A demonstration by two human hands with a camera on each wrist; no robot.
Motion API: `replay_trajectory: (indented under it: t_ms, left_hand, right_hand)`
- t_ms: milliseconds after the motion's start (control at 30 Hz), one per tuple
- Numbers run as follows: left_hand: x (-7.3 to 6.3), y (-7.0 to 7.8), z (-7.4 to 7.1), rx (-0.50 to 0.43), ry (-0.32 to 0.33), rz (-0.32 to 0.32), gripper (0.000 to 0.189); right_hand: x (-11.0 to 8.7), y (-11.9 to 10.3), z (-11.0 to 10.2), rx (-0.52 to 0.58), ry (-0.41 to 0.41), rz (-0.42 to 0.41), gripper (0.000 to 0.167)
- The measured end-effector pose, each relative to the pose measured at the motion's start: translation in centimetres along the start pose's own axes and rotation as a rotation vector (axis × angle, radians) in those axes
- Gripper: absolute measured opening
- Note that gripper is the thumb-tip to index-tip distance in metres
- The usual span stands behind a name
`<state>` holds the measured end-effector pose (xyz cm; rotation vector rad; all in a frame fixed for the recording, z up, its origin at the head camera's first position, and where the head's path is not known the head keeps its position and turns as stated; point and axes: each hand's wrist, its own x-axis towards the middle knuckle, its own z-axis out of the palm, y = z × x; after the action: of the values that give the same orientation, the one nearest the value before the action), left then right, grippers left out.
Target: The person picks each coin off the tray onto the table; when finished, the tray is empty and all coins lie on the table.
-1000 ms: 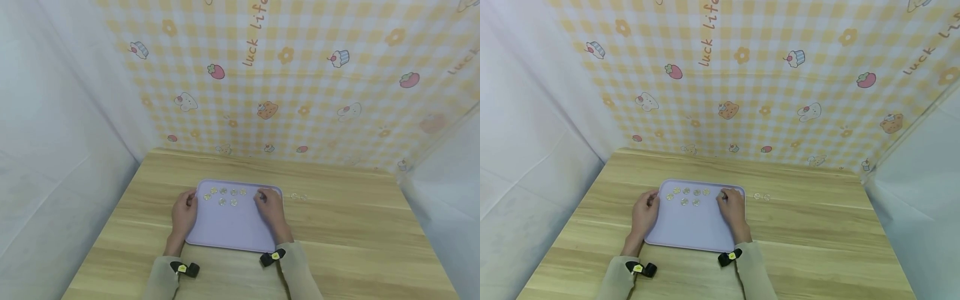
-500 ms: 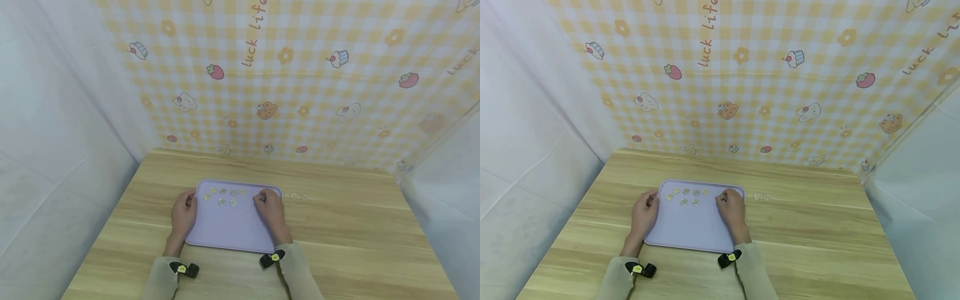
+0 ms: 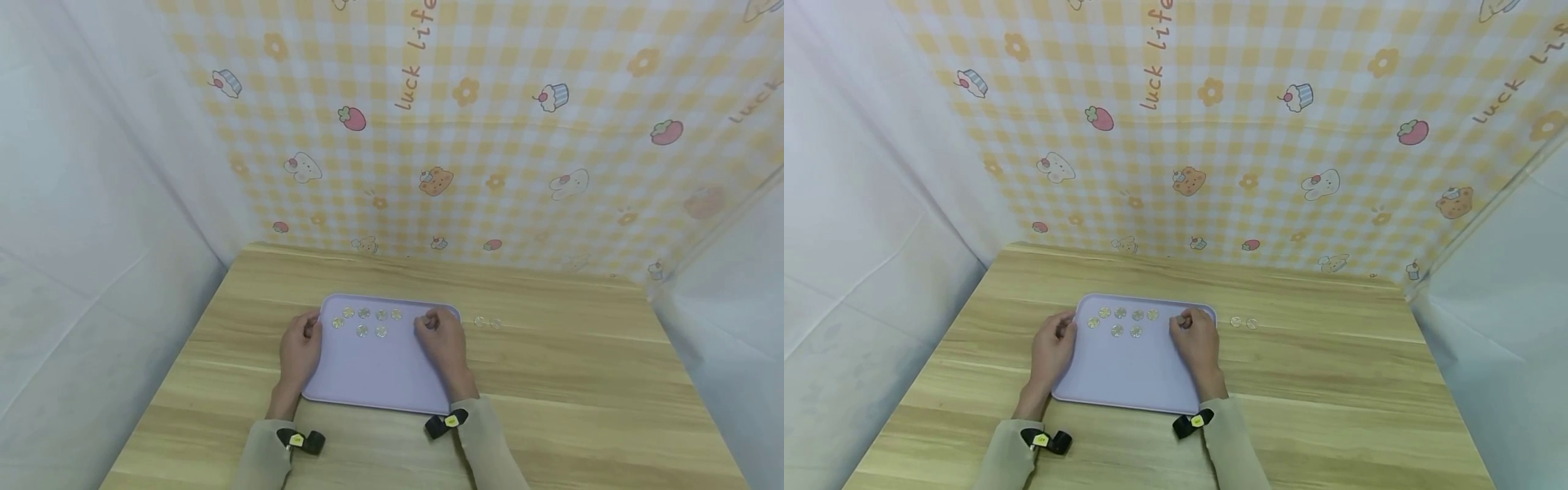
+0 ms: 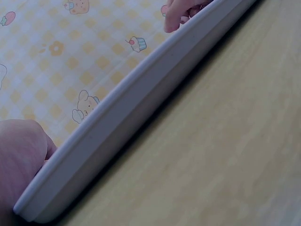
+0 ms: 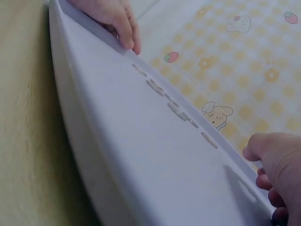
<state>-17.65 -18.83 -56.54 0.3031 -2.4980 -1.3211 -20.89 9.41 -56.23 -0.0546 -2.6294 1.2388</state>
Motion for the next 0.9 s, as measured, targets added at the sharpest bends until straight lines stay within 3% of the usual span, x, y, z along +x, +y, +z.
replay_trajectory:
  t_ms: [367,900]
  left_hand:
    - [-0.1,-0.2,-0.1,0.002,0.01,0.002,0.027]
    - [0.1,0.0,0.0,-0.003,0.001,-0.001,0.027]
  right_hand:
    - [-0.3,0.1,-0.3,0.09,0.118,-0.091,0.026]
    - [-0.3,0.9,-1.2,0.076,0.264,-0.096,0.026]
